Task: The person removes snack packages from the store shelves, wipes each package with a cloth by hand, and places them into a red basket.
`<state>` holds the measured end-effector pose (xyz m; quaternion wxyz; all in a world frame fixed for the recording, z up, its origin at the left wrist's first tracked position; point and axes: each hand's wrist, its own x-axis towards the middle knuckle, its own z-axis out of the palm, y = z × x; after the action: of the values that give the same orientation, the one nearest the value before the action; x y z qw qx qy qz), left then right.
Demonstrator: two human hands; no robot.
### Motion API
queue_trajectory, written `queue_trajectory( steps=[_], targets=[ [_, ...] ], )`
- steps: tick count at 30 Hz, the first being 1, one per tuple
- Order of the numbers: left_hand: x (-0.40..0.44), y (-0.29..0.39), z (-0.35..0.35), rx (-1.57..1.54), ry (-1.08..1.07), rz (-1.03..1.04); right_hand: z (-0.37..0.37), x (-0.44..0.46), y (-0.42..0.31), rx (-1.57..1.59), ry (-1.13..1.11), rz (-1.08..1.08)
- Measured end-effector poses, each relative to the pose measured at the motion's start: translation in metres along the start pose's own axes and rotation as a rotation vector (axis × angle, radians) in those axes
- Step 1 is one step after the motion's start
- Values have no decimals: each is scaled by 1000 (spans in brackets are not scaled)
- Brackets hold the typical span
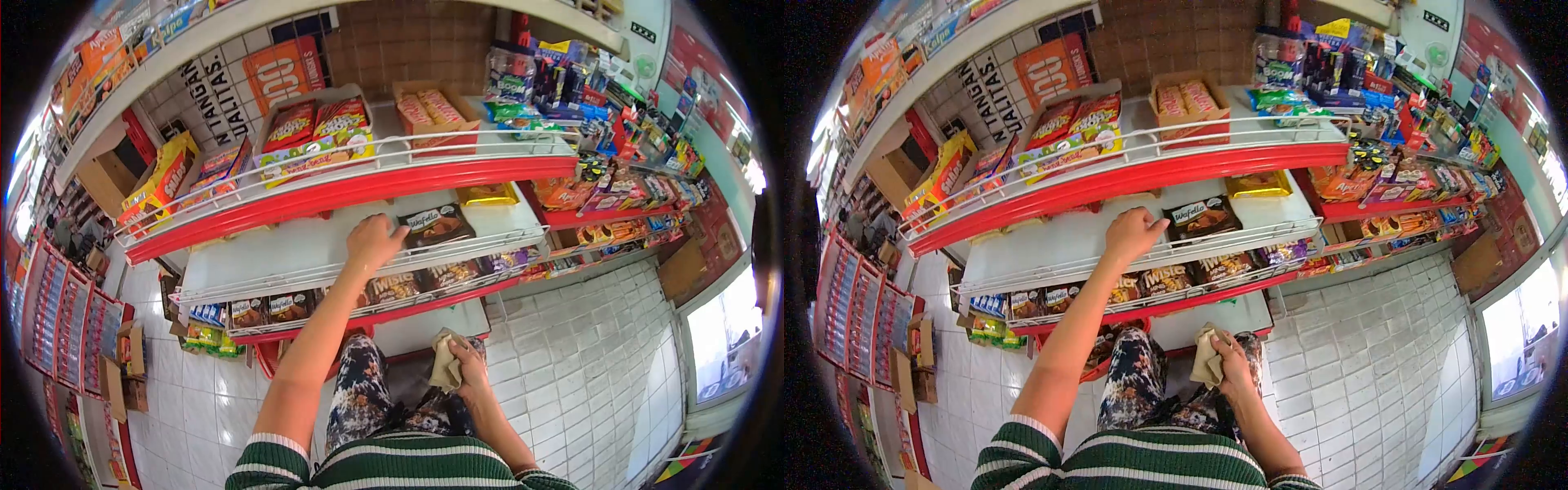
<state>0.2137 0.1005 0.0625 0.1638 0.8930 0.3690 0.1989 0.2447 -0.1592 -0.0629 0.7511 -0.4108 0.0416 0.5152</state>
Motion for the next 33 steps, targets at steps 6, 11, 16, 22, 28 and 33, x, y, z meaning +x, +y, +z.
queue_trajectory(
  steps=[6, 11, 16, 22, 28, 33],
  targets=[
    [59, -15, 34, -298, -532, -342, -36, -15, -3, 31, 41, -109],
    [50, -10, 33, -908, -377, -417, -52, -11, -9, 104, 119, -74],
    [40, -29, 12, -1611, -273, -348, -40, -7, -17, 91, 64, -124],
    [-53, -2, -54, -1799, -60, -289, 14, -18, -45, 44, 241, -414],
    [-152, 4, -10, -1570, -253, -361, 85, -43, -56, -741, -74, -1196],
    [-187, 19, -2, -1556, -212, -542, 111, -46, -31, -1426, -178, -1194]
  ],
)
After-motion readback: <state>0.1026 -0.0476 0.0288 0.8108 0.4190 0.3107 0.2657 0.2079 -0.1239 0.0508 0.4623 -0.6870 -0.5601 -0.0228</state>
